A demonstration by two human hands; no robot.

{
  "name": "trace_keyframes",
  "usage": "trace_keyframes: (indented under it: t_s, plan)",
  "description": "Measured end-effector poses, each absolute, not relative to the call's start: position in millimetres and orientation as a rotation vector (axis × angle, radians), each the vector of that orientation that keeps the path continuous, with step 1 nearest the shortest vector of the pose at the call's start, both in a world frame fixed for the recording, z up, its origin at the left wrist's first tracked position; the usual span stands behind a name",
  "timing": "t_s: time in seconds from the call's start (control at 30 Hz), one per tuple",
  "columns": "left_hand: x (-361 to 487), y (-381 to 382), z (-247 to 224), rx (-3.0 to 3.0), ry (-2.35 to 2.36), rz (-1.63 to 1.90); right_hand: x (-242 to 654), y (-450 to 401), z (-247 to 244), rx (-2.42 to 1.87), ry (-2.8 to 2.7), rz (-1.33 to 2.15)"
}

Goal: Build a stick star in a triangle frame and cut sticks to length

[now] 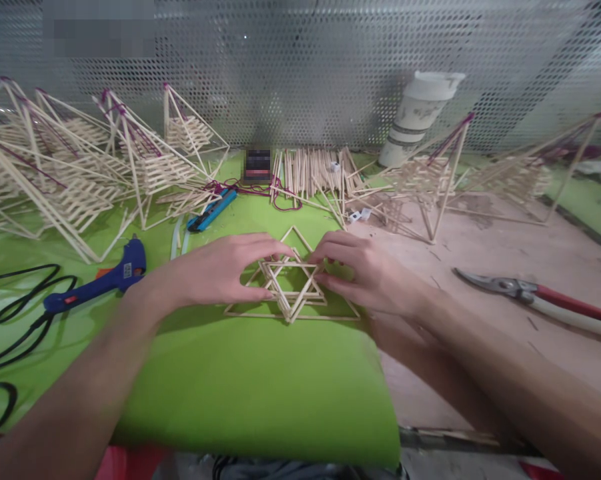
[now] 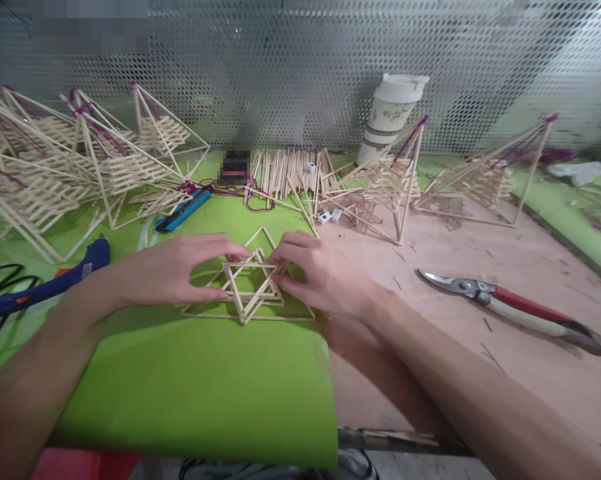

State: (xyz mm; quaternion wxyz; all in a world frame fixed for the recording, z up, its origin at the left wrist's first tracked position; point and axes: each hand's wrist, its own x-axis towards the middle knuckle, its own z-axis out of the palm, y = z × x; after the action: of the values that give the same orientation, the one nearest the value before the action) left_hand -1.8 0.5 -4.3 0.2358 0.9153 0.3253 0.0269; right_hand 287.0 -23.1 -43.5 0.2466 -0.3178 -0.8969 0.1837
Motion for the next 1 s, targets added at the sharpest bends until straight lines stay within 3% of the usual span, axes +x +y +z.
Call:
trace_keyframes:
  t_s: [1.0]
  plan:
    - [0, -1, -5, 2.53, 0.868, 0.091, 287, -24, -39, -0.899, -2.458, 0.484]
